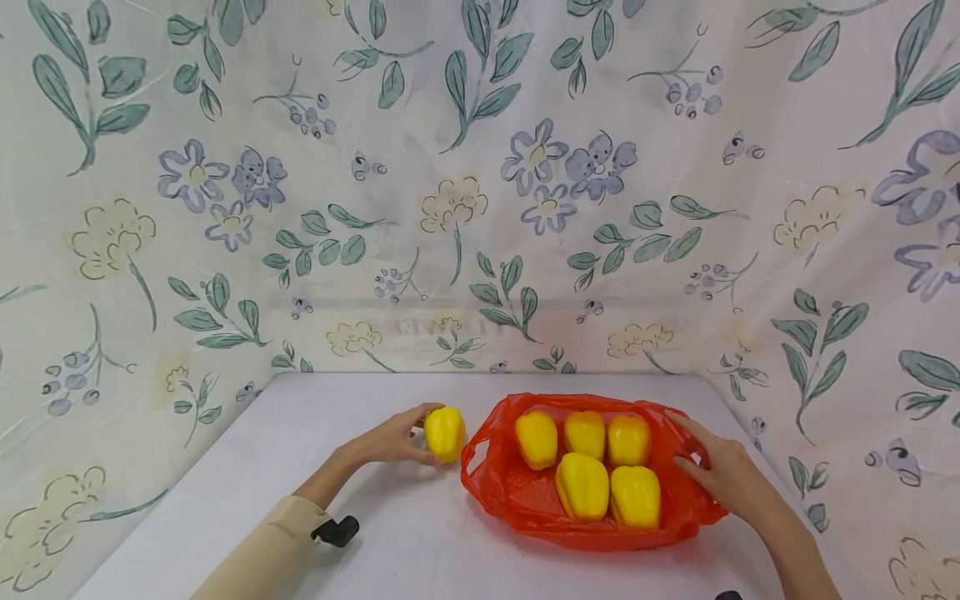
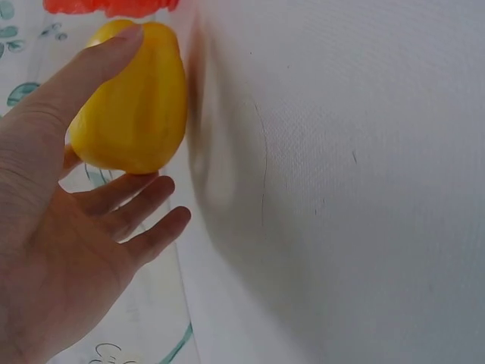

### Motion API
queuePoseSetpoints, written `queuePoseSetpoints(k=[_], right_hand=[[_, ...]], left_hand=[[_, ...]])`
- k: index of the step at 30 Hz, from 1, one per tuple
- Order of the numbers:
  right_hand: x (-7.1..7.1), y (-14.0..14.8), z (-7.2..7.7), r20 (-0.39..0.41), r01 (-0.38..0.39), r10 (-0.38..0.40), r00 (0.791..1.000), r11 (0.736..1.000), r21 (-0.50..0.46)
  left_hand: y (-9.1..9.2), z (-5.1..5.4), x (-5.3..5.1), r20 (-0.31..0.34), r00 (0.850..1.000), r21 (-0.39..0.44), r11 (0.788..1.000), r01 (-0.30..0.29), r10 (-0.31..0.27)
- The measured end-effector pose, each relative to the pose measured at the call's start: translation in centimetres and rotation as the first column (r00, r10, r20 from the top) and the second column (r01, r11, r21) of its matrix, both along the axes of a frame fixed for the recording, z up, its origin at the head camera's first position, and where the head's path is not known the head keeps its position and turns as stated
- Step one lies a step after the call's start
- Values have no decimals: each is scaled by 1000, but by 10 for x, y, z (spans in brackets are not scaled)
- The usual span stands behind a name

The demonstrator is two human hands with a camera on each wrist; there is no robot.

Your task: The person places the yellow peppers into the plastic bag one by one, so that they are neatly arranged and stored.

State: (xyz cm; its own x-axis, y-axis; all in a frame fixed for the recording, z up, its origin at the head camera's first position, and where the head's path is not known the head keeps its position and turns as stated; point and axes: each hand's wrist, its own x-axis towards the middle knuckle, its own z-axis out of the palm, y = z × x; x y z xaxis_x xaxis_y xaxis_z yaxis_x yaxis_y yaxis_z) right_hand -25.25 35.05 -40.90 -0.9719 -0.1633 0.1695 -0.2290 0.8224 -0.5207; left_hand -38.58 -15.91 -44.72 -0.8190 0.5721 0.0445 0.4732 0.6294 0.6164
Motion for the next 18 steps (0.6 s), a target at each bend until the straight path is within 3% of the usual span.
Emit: queuePoseSetpoints(k=[9, 18], right_hand=[[0, 0, 0, 0, -3, 3, 1000, 1000, 8], [0, 0, -1, -11, 0, 0, 1000, 1000, 10]], left_hand=[[-6, 11, 3, -15, 1000, 0, 1000, -2, 2], [-7, 33, 5, -80, 997, 18, 1000, 20, -19]])
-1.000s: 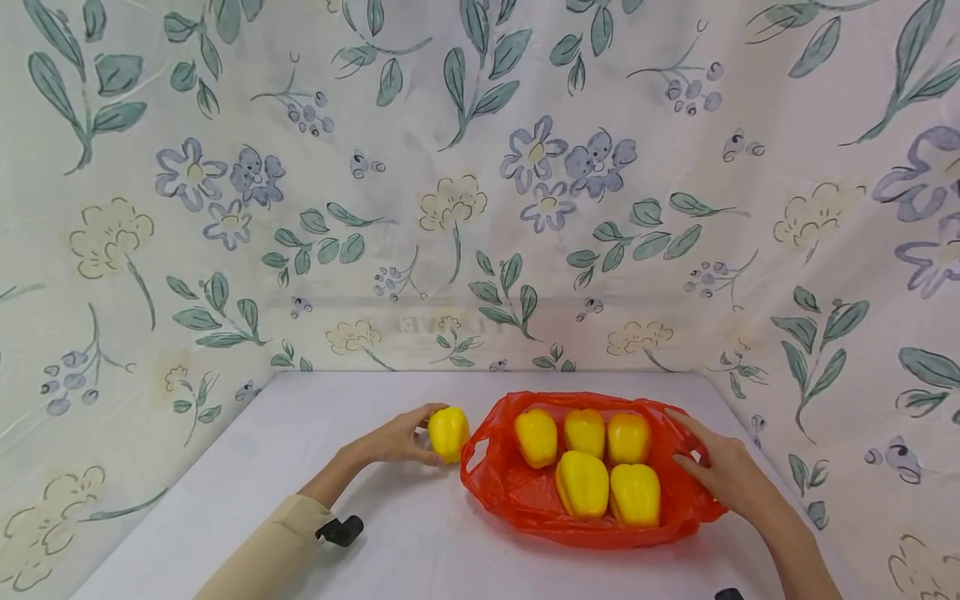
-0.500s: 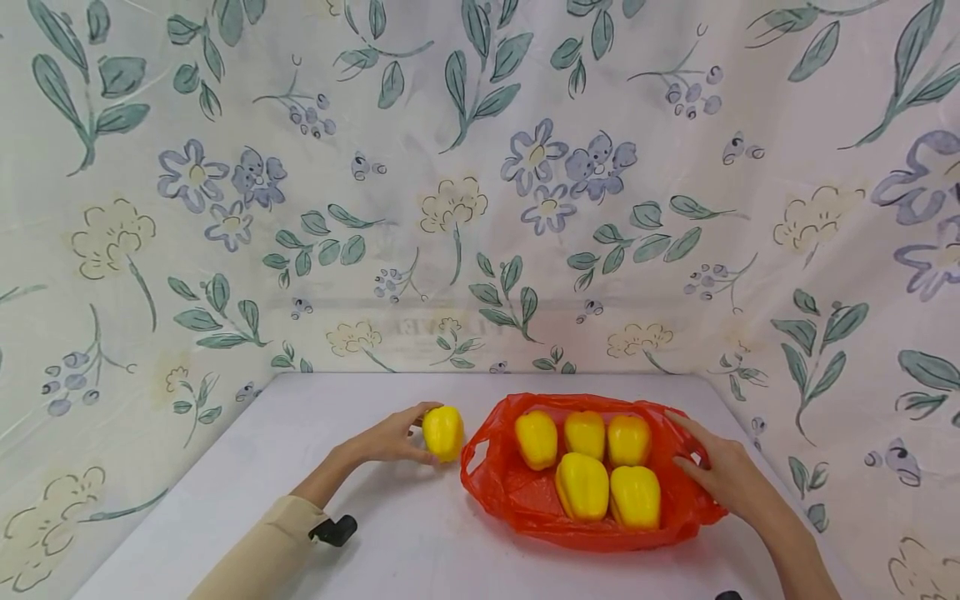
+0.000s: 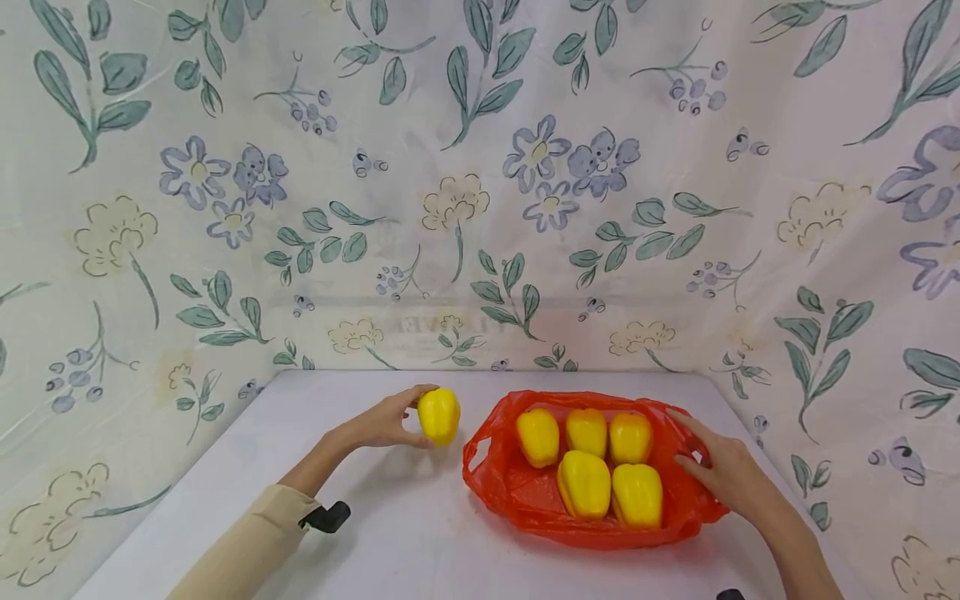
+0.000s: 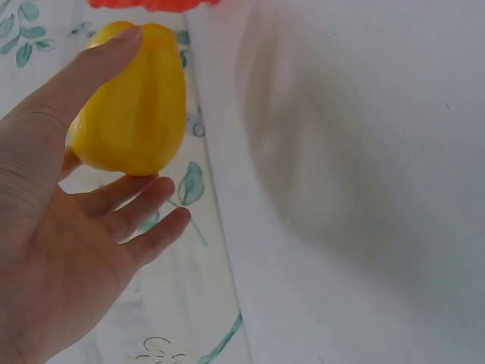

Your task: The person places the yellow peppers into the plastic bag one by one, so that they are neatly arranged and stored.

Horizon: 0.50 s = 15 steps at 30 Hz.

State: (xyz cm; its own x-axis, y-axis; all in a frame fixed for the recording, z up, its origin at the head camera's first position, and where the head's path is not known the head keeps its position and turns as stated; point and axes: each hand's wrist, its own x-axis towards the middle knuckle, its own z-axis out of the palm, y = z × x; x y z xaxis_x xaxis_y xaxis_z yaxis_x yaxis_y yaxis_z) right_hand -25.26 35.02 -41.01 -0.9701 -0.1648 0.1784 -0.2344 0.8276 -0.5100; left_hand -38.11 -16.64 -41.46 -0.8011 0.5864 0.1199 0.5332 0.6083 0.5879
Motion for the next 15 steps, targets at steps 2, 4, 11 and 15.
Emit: queuePoseSetpoints(k=[2, 4, 11, 15], right_hand=[[0, 0, 0, 2, -4, 4, 1000, 1000, 1], [0, 0, -1, 10, 1, -1, 1000, 1000, -4], [0, 0, -1, 44, 4, -3, 999, 1000, -23], [1, -1, 0, 53, 7, -6, 999, 1000, -25]], left_hand=[[3, 5, 2, -11, 1000, -6, 1000, 2, -2], [6, 10, 5, -23, 1000, -12, 1000, 4, -4], [21, 27, 17, -60, 998, -19, 1000, 24, -25], [30, 40, 24, -82, 994, -30, 997, 70, -72]])
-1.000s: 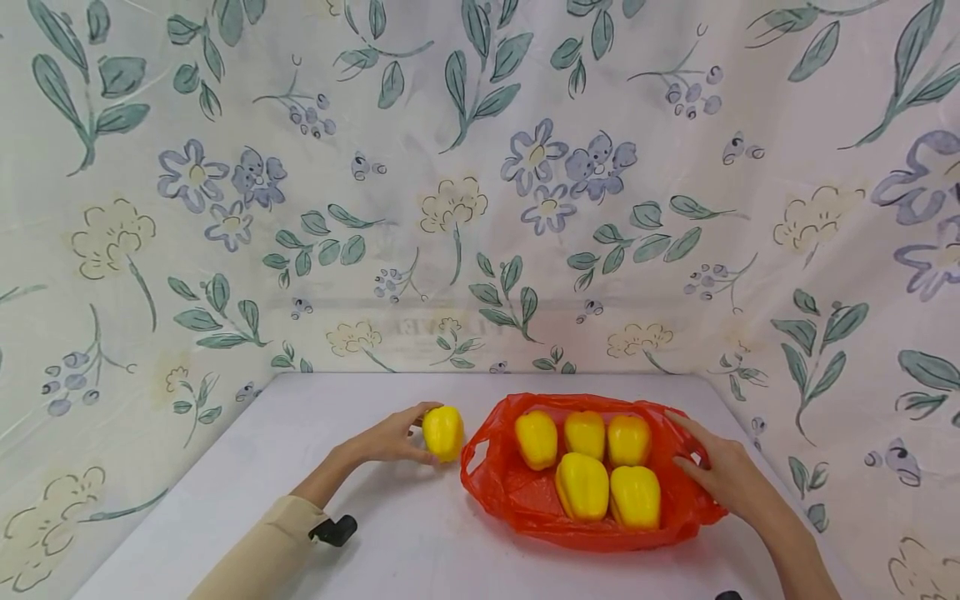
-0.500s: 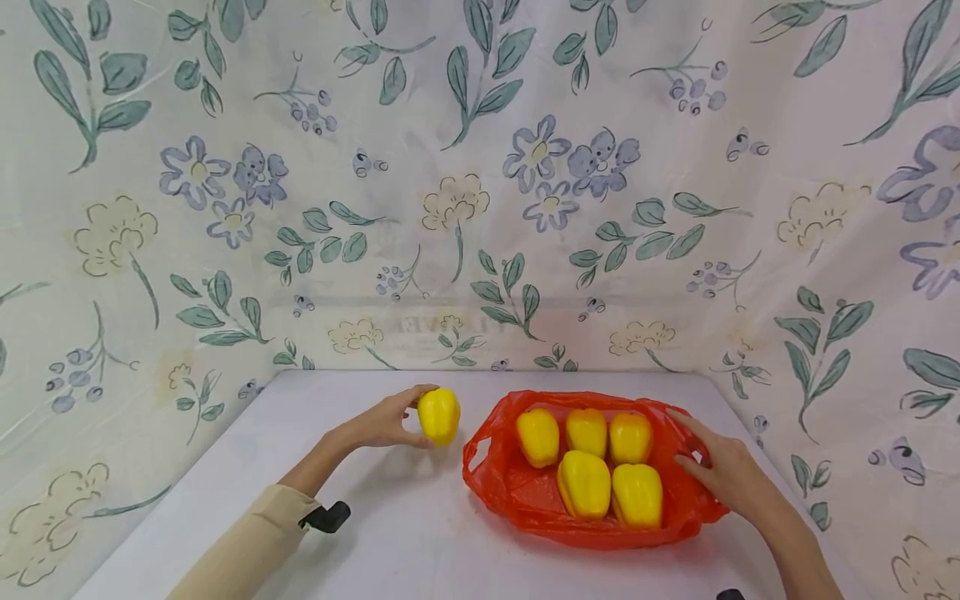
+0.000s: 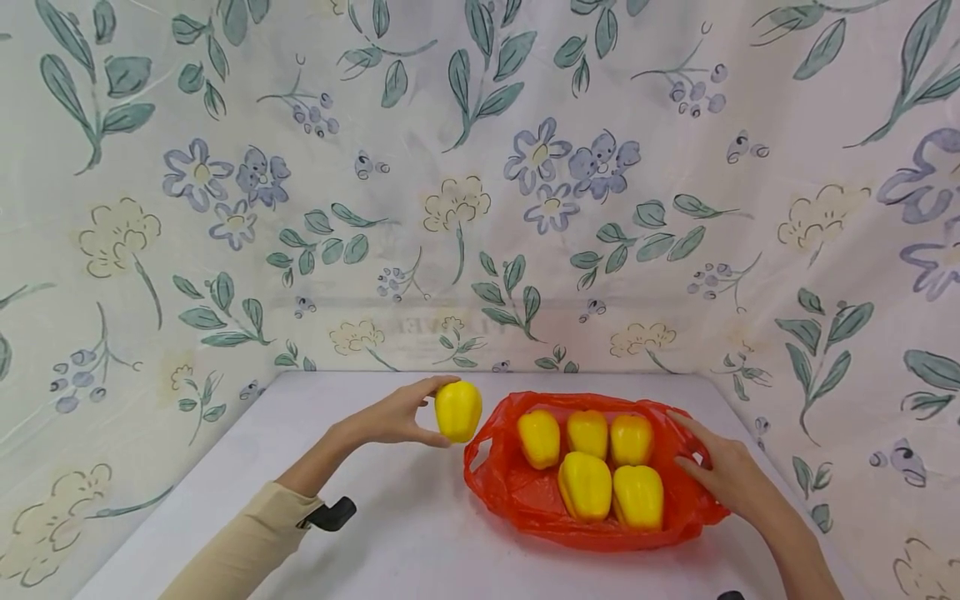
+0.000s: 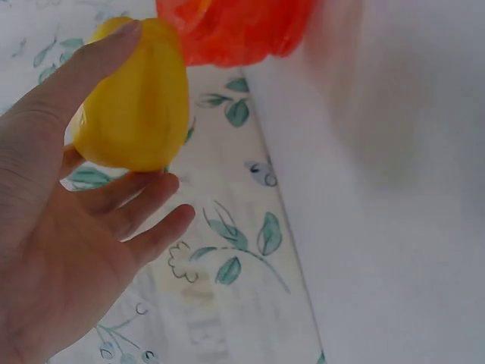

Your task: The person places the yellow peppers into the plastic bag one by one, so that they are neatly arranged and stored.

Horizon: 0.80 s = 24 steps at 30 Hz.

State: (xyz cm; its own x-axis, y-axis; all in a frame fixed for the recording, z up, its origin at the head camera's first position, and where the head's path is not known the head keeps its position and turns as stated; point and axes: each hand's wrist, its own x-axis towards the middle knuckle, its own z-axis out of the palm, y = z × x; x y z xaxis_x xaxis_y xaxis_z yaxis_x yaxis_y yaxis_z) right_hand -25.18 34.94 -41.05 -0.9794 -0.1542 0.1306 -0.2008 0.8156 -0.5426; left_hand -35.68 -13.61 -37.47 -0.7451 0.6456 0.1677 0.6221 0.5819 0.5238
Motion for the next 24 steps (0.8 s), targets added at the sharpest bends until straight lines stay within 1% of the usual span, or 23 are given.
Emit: queuePoseSetpoints(k=[3, 9, 15, 19, 21, 24], right_hand=[[0, 0, 1, -8, 2, -2, 1000, 1000, 8], [0, 1, 0, -24, -3, 4, 1000, 1000, 19], [0, 1, 0, -33, -11, 12, 999, 1000, 12], [0, 0, 1, -52, -7, 8, 999, 1000, 22], [0, 0, 1, -63, -5, 6, 998, 1000, 25], [0, 1, 1, -74, -11, 13, 997, 1000, 29]], left_hand=[[9, 7, 4, -3, 999, 2, 999, 43, -43], [26, 16, 14, -27, 992, -2, 993, 120, -120], [38, 21, 22, -45, 983, -9, 984, 175, -176], [45, 22, 25, -47, 977, -18, 979, 205, -206], [49, 21, 27, -31, 975, -18, 975, 220, -220], [55, 17, 28, -5, 970, -19, 970, 241, -241]])
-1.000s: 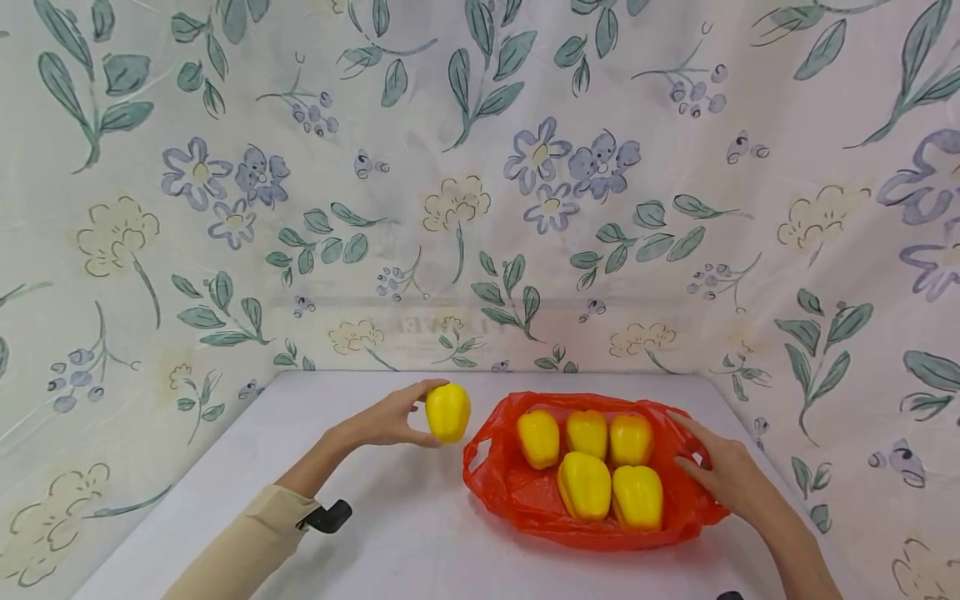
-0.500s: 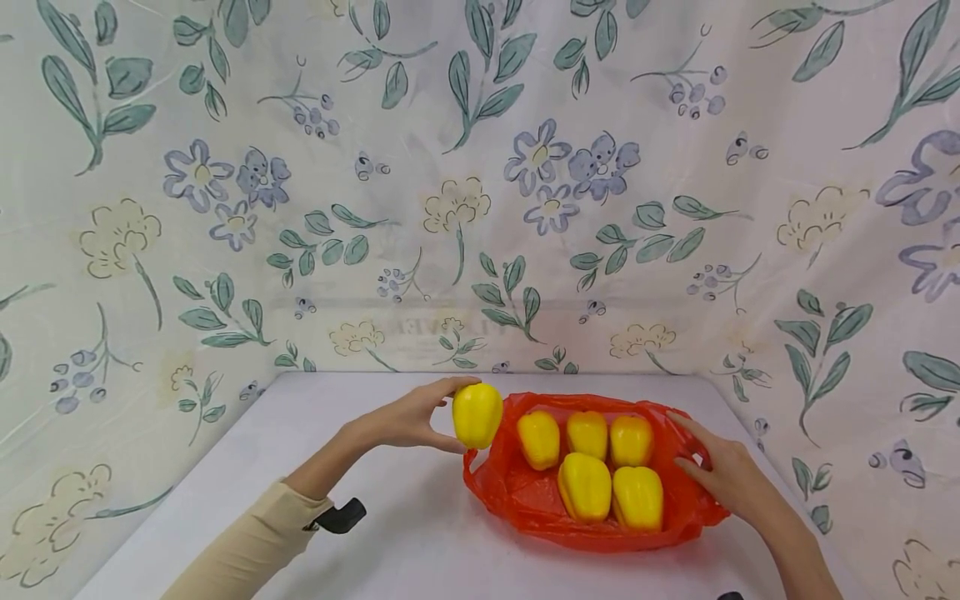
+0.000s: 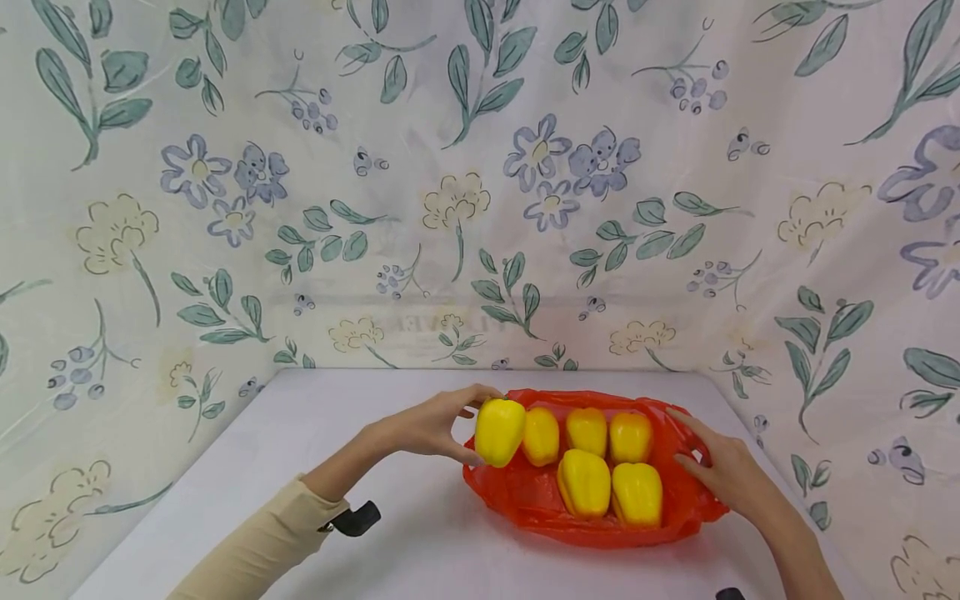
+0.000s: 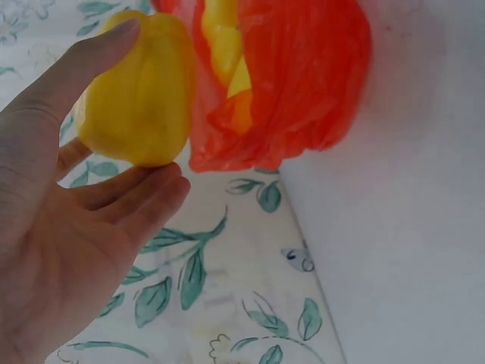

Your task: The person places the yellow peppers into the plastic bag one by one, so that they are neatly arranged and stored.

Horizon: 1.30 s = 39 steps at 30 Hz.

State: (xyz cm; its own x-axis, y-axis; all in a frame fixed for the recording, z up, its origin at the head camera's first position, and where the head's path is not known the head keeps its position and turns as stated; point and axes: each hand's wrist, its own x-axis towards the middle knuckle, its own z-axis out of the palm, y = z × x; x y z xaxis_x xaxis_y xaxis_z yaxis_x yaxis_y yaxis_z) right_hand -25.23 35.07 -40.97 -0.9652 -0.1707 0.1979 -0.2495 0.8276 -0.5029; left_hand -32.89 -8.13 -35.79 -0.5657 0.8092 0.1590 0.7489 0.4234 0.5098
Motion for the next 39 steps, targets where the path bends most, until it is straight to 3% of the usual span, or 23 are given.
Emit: queuePoseSetpoints(k=[6, 11, 19, 30, 39], right_hand=[[1, 1, 0, 12, 3, -3, 1000, 1000, -6], [1, 0, 0, 21, 9, -9, 1000, 1000, 1], [0, -1, 1, 23, 7, -6, 1000, 1000, -12], [0, 0, 0, 42, 12, -11, 999, 1000, -15], [0, 1, 1, 73, 16, -14, 997, 1000, -25]], left_hand=[[13, -7, 4, 51, 998, -2, 1000, 29, -29], [24, -13, 8, 91, 996, -35, 999, 7, -3], [36, -23, 12, 81, 996, -116, 993, -31, 41], [40, -42, 5, 98, 993, -168, 985, -49, 66], [44, -48, 7, 97, 989, -220, 972, -86, 109]])
